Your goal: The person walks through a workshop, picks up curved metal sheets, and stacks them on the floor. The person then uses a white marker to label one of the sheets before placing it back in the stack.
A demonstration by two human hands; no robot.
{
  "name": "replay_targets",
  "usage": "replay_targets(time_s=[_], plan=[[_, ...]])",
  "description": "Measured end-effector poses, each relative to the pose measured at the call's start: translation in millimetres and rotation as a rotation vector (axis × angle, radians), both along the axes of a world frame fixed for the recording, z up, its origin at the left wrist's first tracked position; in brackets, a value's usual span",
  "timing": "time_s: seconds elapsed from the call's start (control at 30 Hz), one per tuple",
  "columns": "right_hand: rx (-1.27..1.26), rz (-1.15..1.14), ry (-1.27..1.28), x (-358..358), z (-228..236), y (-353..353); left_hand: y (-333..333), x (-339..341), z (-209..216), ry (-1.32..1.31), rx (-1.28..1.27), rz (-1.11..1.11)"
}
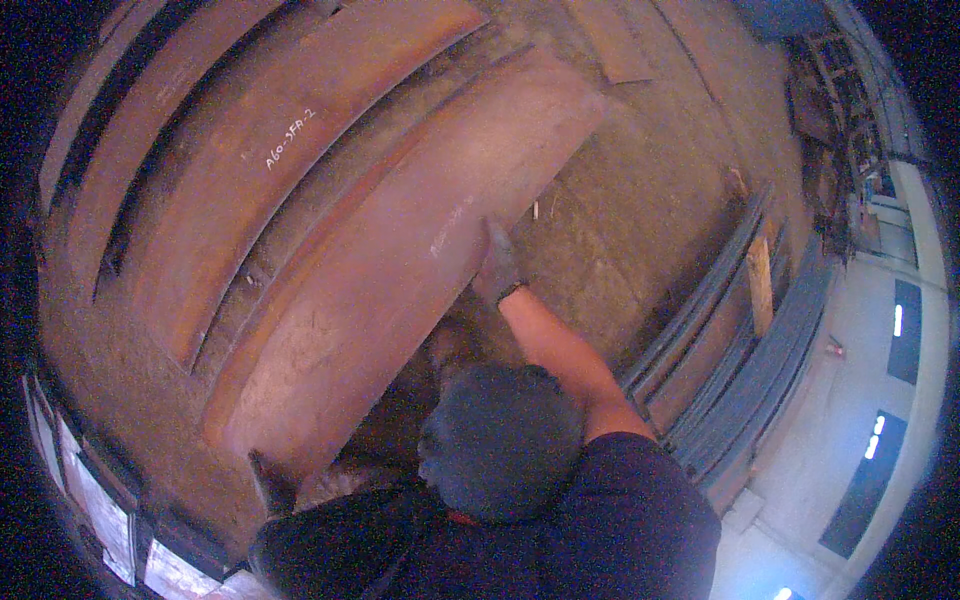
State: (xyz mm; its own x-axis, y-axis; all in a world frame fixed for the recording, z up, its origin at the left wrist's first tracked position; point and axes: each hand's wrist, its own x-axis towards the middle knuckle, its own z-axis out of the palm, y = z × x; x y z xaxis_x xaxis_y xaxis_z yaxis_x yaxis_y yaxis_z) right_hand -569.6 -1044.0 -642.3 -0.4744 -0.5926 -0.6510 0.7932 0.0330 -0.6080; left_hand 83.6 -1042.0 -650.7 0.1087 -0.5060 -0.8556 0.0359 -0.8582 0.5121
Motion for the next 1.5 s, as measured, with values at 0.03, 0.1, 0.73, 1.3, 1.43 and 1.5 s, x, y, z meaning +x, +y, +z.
replay_targets(time_s=[0.03,0.1,0.73,1.3,1.43,1.5], plan=[[0.015,-0.032,-0.019,0.4,0.2,-3.3,1.8,2.0,-4.0,-0.012,0.034,0.043],[0.015,-0.102,-0.054,2.7,2.3,-10.3,5.9,1.7,-8.4,-0.435,-0.203,-0.342],[0.274,-0.056,-0.008,24.1,85.0,29.1,19.3,-78.8,165.9,-1.179,-0.029,-0.102],[0.384,-0.028,-0.100,21.9,160.9,142.0,138.6,-89.9,324.7,-1.247,0.201,-0.290],[0.507,-0.046,-0.093,1.0,172.7,163.4,190.5,-119.9,357.1,-1.121,0.213,-0.264],[0.522,-0.072,-0.006,-6.3,177.6,173.0,206.7,-138.1,358.3,-1.027,0.122,-0.065]])
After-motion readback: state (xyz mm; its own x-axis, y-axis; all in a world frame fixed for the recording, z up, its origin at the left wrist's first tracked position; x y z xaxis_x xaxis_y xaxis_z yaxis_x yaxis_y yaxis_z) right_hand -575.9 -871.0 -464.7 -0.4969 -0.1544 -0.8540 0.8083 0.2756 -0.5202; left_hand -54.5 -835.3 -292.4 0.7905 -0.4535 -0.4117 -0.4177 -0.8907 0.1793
